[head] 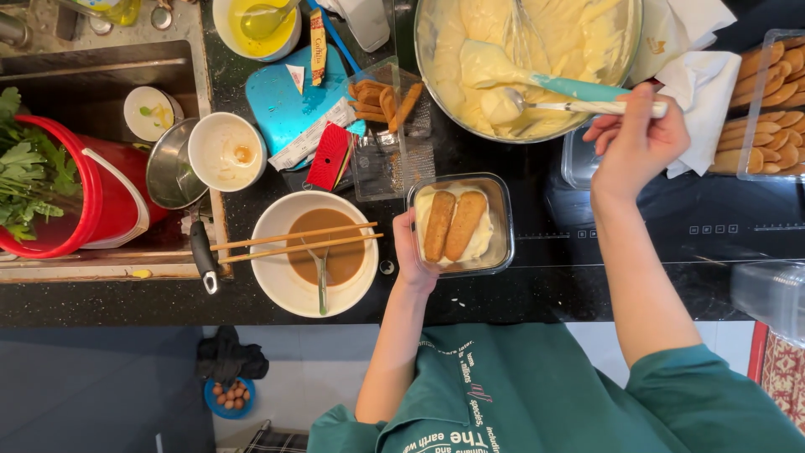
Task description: Assembling a dessert by dipping biscuits in liquid and layering them with cream in a container.
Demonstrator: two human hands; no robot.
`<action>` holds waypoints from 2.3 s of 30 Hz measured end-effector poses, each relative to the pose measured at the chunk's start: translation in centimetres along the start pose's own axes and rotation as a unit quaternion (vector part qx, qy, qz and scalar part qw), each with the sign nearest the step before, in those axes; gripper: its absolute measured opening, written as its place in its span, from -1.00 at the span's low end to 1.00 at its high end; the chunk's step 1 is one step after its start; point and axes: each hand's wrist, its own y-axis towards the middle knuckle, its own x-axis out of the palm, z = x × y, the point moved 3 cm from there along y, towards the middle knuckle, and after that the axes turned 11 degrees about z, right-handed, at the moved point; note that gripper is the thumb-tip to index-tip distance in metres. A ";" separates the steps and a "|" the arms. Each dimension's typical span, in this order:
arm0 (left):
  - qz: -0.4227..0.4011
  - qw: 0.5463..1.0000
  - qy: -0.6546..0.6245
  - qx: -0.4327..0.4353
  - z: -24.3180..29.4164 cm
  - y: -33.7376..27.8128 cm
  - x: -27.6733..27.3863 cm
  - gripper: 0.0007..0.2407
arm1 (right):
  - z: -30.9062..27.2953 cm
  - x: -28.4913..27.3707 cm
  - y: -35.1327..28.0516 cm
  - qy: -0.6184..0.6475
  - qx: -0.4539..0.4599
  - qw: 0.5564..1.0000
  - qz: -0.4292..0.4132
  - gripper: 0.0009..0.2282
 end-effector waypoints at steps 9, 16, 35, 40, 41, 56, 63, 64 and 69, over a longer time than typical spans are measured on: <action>0.007 0.997 -0.065 -0.044 0.6 0.7 1.5 -0.63 | -2.6 -0.5 1.2 0.036 -0.029 0.998 0.047 -0.68; -0.021 0.997 -0.067 -0.038 1.4 0.7 3.8 -0.69 | -7.7 -4.9 -0.9 0.050 -0.041 0.997 0.050 -0.54; -0.094 0.970 -0.152 -0.166 3.4 -3.0 6.5 -0.56 | -10.3 -11.8 -9.1 0.005 -0.213 0.932 -0.293 -0.65; -0.090 0.976 -0.131 -0.146 3.4 -3.2 5.9 -0.55 | -10.7 -11.8 -9.4 0.020 -0.232 0.932 -0.279 -0.71; -0.106 0.971 -0.141 -0.162 3.5 -3.3 6.0 -0.52 | -10.6 -12.0 -9.5 0.001 -0.199 0.935 -0.293 -0.69; -0.146 0.981 -0.127 0.027 1.3 -3.3 3.4 -0.83 | -12.7 -8.4 -12.2 -0.064 -0.069 0.983 -0.160 -0.80; -0.208 0.933 0.028 0.294 1.8 -4.1 3.5 -0.27 | -13.0 -7.2 -11.9 -0.059 -0.123 0.968 -0.209 -0.80; -0.207 0.933 0.028 0.294 2.8 -4.3 4.1 -0.27 | -12.8 -7.6 -11.9 -0.059 -0.122 0.968 -0.209 -0.80; -0.163 0.973 -0.161 -0.015 2.3 -3.4 4.1 -0.73 | -12.0 -10.2 -11.6 -0.021 -0.215 0.951 -0.220 -0.77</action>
